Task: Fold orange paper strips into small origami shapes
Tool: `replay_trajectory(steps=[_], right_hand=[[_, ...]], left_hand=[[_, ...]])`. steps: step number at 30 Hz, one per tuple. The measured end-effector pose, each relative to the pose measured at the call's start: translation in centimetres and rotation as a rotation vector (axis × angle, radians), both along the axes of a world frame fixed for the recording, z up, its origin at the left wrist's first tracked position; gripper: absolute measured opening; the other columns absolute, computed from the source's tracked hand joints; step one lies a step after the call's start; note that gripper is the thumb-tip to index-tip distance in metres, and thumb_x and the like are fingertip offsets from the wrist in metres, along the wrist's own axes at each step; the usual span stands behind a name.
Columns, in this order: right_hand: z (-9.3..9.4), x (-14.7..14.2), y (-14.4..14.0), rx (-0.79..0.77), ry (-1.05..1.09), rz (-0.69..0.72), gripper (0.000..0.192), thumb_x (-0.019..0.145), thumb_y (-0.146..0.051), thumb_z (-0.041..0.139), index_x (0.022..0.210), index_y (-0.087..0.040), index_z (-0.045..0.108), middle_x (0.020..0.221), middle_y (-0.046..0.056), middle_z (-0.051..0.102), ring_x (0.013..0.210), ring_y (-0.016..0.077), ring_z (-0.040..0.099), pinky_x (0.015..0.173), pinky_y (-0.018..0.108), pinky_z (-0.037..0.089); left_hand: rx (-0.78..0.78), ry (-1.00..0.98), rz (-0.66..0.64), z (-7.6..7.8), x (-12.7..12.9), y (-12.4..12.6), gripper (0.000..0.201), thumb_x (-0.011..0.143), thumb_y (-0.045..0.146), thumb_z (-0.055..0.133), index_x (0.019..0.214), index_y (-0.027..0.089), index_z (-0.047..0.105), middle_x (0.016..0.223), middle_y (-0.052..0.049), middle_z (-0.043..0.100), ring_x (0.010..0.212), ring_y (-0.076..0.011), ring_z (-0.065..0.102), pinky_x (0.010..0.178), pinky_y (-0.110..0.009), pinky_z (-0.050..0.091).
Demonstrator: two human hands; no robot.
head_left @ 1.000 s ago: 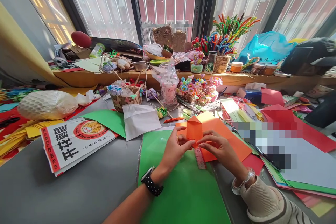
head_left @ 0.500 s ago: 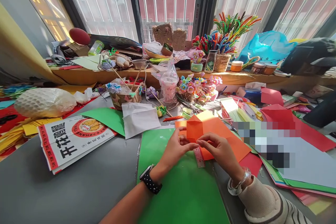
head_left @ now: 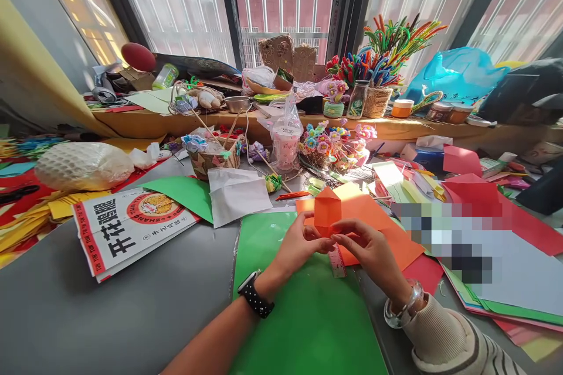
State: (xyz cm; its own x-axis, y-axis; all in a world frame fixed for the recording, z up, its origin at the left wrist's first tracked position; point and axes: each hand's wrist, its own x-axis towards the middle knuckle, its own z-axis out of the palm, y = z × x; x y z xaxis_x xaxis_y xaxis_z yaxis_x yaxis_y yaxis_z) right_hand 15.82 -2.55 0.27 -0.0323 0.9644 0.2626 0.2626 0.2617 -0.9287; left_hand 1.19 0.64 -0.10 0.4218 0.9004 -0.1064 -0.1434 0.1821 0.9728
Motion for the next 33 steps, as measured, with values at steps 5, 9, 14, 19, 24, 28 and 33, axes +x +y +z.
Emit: replay_trajectory(steps=[5,9,14,19,24,28,33], right_hand=[[0.0,0.0,0.0,-0.017,0.015,-0.028,0.014,0.072,-0.029,0.056,0.079,-0.018,0.059,0.081,0.004,0.062,0.076,0.0158,0.059,0.066,0.025,0.05],[-0.1,-0.2,0.1,-0.035,0.05,-0.045,0.015,0.072,-0.03,0.056,0.079,-0.017,0.059,0.079,0.004,0.062,0.073,0.0159,0.059,0.064,0.026,0.05],[-0.3,-0.4,0.1,-0.039,0.081,-0.073,0.017,0.071,-0.032,0.057,0.077,-0.017,0.058,0.075,0.004,0.062,0.071,0.017,0.059,0.064,0.028,0.049],[-0.1,-0.3,0.1,-0.03,0.016,-0.043,0.017,0.072,-0.033,0.055,0.075,-0.017,0.059,0.075,0.004,0.063,0.07,0.0171,0.059,0.064,0.028,0.049],[0.1,0.2,0.3,-0.005,-0.067,-0.071,0.02,0.073,-0.035,0.054,0.069,-0.016,0.058,0.067,0.003,0.062,0.065,0.0156,0.058,0.06,0.025,0.048],[0.1,0.5,0.3,0.011,-0.1,-0.042,0.02,0.074,-0.035,0.052,0.069,-0.017,0.058,0.067,0.003,0.061,0.064,0.0149,0.057,0.058,0.024,0.047],[0.4,0.3,0.2,0.023,-0.11,0.004,0.019,0.076,-0.034,0.051,0.069,-0.018,0.056,0.068,0.002,0.06,0.065,0.0147,0.056,0.059,0.024,0.047]], left_hand=[[-0.009,-0.012,-0.027,0.0,0.0,0.0,0.055,0.057,0.02,0.068,0.103,0.014,0.038,0.068,-0.003,0.061,0.065,-0.0174,0.061,0.062,-0.03,0.047],[-0.045,-0.023,-0.038,0.1,0.1,-0.1,0.055,0.057,0.021,0.069,0.102,0.014,0.038,0.073,-0.005,0.062,0.065,-0.0177,0.062,0.064,-0.032,0.048],[-0.047,-0.046,-0.05,0.3,0.2,-0.2,0.053,0.056,0.023,0.07,0.099,0.014,0.04,0.078,-0.007,0.062,0.065,-0.0172,0.062,0.064,-0.031,0.048],[-0.015,-0.032,-0.058,0.1,0.1,-0.2,0.052,0.058,0.024,0.068,0.1,0.014,0.039,0.073,-0.003,0.059,0.066,-0.0166,0.061,0.063,-0.03,0.048],[0.192,0.065,0.099,0.1,-0.5,0.1,0.057,0.06,0.027,0.067,0.108,0.02,0.036,0.082,-0.001,0.052,0.067,-0.0131,0.058,0.062,-0.026,0.046],[0.318,0.145,0.084,0.6,-0.9,0.3,0.043,0.065,0.029,0.061,0.104,0.021,0.044,0.088,-0.003,0.053,0.067,-0.0119,0.058,0.064,-0.025,0.045],[0.305,0.175,-0.018,0.9,-0.9,0.2,0.018,0.07,0.032,0.055,0.075,0.015,0.057,0.069,-0.002,0.059,0.066,-0.0135,0.056,0.064,-0.024,0.044]])
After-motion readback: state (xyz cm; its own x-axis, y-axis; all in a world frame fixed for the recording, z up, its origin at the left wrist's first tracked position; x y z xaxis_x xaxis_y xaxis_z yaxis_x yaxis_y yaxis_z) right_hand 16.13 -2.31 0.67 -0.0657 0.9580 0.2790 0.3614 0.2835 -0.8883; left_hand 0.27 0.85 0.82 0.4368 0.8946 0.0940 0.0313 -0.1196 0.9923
